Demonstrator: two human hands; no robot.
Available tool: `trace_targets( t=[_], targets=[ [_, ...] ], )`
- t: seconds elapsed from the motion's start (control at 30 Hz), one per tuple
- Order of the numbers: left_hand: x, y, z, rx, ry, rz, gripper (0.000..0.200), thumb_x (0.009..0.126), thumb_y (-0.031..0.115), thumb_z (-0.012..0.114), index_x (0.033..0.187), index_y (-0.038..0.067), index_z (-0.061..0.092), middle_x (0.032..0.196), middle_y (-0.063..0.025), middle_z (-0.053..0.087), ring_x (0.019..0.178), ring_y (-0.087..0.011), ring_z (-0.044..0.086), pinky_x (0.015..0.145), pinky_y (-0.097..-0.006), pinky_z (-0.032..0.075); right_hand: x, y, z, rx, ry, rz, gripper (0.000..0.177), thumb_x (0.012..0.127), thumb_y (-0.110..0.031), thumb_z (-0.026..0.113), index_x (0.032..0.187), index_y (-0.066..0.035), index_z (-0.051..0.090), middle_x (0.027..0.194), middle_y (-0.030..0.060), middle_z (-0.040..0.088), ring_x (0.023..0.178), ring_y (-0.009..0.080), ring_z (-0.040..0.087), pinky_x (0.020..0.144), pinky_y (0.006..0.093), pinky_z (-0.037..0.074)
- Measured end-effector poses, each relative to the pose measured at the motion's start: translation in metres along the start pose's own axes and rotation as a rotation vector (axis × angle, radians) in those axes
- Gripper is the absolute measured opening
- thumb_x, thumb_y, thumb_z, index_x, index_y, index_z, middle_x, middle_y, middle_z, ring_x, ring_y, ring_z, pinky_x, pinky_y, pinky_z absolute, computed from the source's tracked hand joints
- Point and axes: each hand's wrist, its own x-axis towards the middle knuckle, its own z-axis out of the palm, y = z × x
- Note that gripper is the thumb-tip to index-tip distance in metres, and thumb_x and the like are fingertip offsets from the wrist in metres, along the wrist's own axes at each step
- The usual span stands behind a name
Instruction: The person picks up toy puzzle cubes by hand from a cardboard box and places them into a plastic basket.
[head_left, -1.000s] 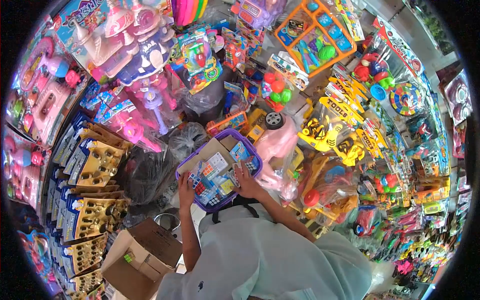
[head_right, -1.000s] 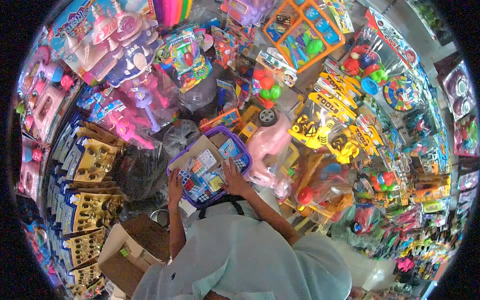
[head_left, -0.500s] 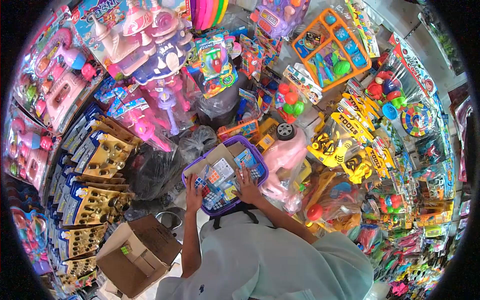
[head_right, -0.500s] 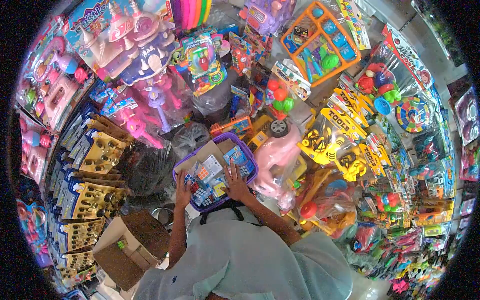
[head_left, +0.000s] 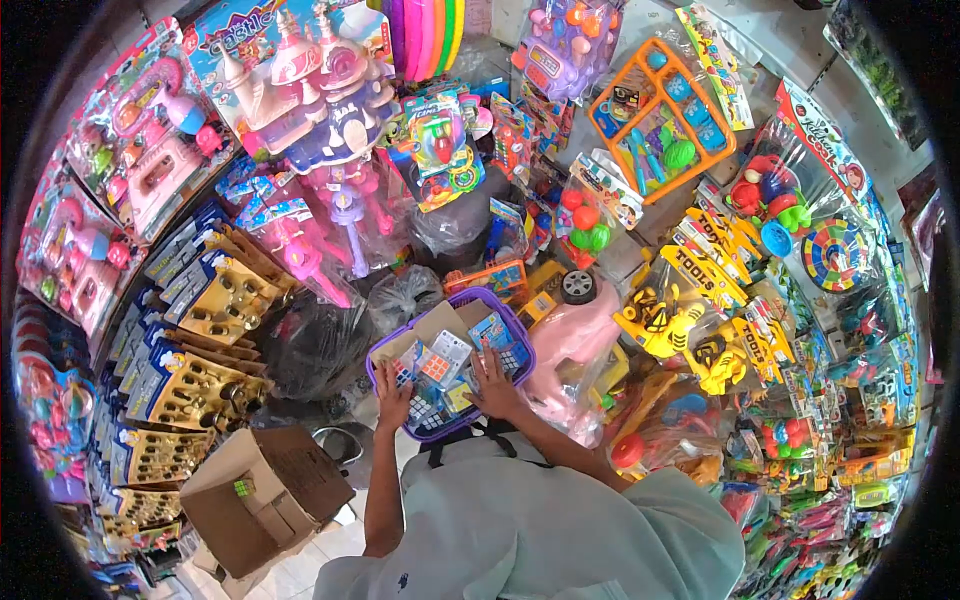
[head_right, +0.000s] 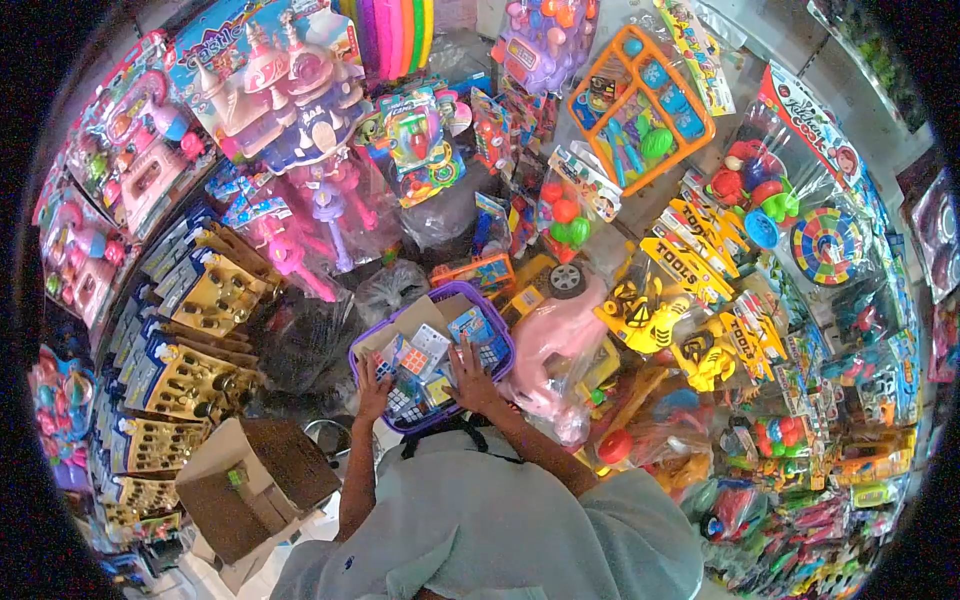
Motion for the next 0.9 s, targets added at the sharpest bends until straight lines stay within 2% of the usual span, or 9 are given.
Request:
trace_targets(
  t=[0.1,0.17,0.33,0.53,0.6,0.7,0.77,0.8,0.9],
  targets=[
    [-0.012,0.007,0.009,-0.229,0.173,0.089,0.085,0.091,0.026,0.058,0.147,-0.004,0.001,0.153,-0.0278,0.002,0.142,-0.04,0.008,0.115,-0.0394,0.012,0.0,0.018,0.001,0.07,0.02,-0.078,0.095,0.082,-0.04,0.065,0.151,-0.011,0.007,0.155,0.0208,-0.006,0.139,0.0487,0.01,0.104,0.0601,0.032],
    [-0.026,0.019,0.017,-0.217,0.215,0.015,0.085,0.091,0.026,0.058,0.147,-0.004,0.001,0.153,-0.0282,0.003,0.142,-0.0399,0.008,0.115,-0.0393,0.012,-0.004,0.022,-0.009,0.107,0.014,-0.151,0.091,0.083,-0.037,0.064,0.151,-0.01,0.009,0.155,0.0205,-0.004,0.139,0.0478,0.014,0.107,0.0501,0.032],
    [-0.085,0.032,0.05,-0.229,0.305,-0.203,0.078,0.096,0.032,0.051,0.146,-0.007,0.004,0.151,-0.0292,0.008,0.141,-0.0407,0.011,0.115,-0.041,0.012,-0.016,0.04,-0.023,0.161,0.134,-0.346,0.09,0.085,-0.036,0.065,0.15,-0.007,0.01,0.154,0.024,0.0,0.139,0.0455,0.016,0.11,0.0458,0.029],
    [-0.175,0.062,0.095,-0.261,0.596,-0.325,0.07,0.097,0.028,0.05,0.144,-0.008,0.013,0.146,-0.0295,0.021,0.136,-0.0402,0.023,0.113,-0.0414,0.019,-0.052,0.069,-0.034,0.261,0.227,-0.294,0.082,0.087,-0.025,0.061,0.147,0.002,0.012,0.153,0.0269,0.004,0.137,0.0453,0.022,0.11,0.0435,0.029],
    [-0.218,0.042,0.123,-0.318,0.481,-0.428,0.061,0.097,0.026,0.05,0.141,-0.008,0.024,0.141,-0.0266,0.03,0.128,-0.0348,0.037,0.106,-0.0402,0.032,-0.062,0.079,-0.023,0.247,0.299,-0.346,0.077,0.086,-0.02,0.061,0.146,0.004,0.017,0.151,0.0265,0.013,0.134,0.044,0.029,0.108,0.0425,0.031],
    [-0.308,0.008,0.187,-0.717,0.304,-0.657,0.041,0.096,0.024,0.051,0.126,-0.003,0.049,0.104,-0.015,0.063,0.092,-0.0237,0.062,0.085,-0.0342,0.048,-0.088,0.093,-0.012,0.246,0.29,-0.316,0.071,0.084,-0.012,0.06,0.143,0.003,0.025,0.144,0.025,0.026,0.129,0.0409,0.036,0.102,0.0428,0.039],
    [-0.383,-0.036,0.251,-0.387,0.351,-0.351,0.041,0.093,0.027,0.056,0.12,-0.004,0.054,0.101,-0.0158,0.065,0.087,-0.0255,0.064,0.079,-0.036,0.05,-0.111,0.106,-0.005,0.268,0.155,-0.332,0.068,0.084,-0.012,0.059,0.143,0.001,0.026,0.144,0.0247,0.026,0.129,0.0411,0.036,0.102,0.043,0.039],
    [-0.406,0.005,0.232,0.023,0.093,-0.697,0.041,0.089,0.027,0.06,0.114,-0.006,0.058,0.095,-0.0161,0.067,0.088,-0.0248,0.064,0.079,-0.0359,0.05,-0.121,0.114,0.002,0.287,0.061,-0.331,0.065,0.085,-0.012,0.058,0.142,-0.001,0.028,0.144,0.0244,0.026,0.129,0.0413,0.037,0.102,0.0433,0.039],
    [-0.465,0.044,0.243,-0.201,0.069,-0.926,0.041,0.089,0.027,0.06,0.114,-0.006,0.058,0.095,-0.0161,0.067,0.088,-0.0249,0.064,0.079,-0.0359,0.05,-0.171,0.183,0.062,0.165,-0.347,-0.28,0.06,0.081,-0.019,0.062,0.135,-0.003,0.04,0.137,0.0231,0.038,0.13,0.0379,0.037,0.102,0.0426,0.039]
  ],
)
